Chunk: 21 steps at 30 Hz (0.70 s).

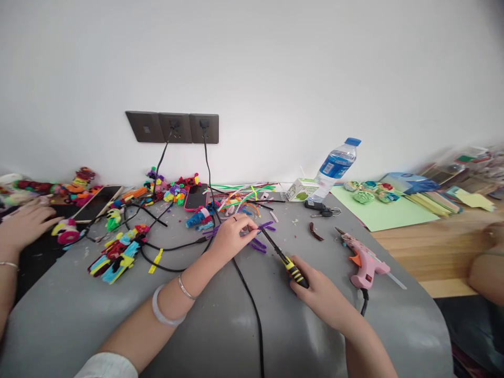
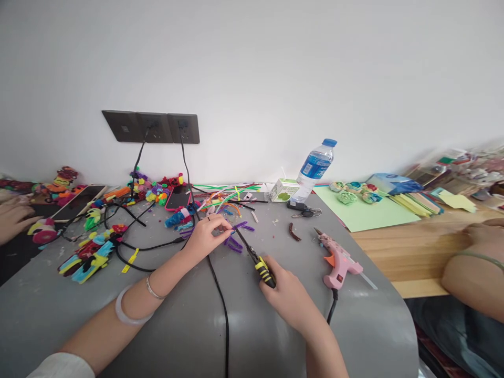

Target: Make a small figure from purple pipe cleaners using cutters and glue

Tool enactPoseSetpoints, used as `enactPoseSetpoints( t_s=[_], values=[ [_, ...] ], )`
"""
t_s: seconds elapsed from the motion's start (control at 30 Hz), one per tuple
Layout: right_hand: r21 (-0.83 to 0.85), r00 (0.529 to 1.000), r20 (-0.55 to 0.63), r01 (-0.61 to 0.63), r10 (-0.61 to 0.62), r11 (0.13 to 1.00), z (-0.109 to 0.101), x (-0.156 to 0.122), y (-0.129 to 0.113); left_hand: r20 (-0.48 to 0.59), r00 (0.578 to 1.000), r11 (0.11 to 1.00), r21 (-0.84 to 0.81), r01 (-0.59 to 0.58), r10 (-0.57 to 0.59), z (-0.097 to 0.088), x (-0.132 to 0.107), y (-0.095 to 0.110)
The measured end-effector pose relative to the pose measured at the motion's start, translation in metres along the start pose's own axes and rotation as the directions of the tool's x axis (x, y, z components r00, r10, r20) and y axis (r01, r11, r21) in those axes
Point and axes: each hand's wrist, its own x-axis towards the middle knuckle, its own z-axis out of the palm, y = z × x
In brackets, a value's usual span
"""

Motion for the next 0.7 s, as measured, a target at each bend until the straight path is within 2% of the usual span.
enactPoseSetpoints(
  t_s=[0.37, 0.7],
  values=[
    [-0.033, 0.997, -0.06, -0.048, 0.046, 0.998, 0.0022, -0.0055, -0.0098, -0.072, 0.997, 0.999, 0.039, -0.02, 0.022, -0.0003, 0.0001, -0.0004],
    [-0.017, 0.998, -0.056, -0.018, 0.017, 1.0, 0.0028, -0.0045, -0.0076, -0.065, 0.997, 0.999, 0.022, -0.03, 0.031, -0.0005, 0.0003, 0.0006]
  ],
)
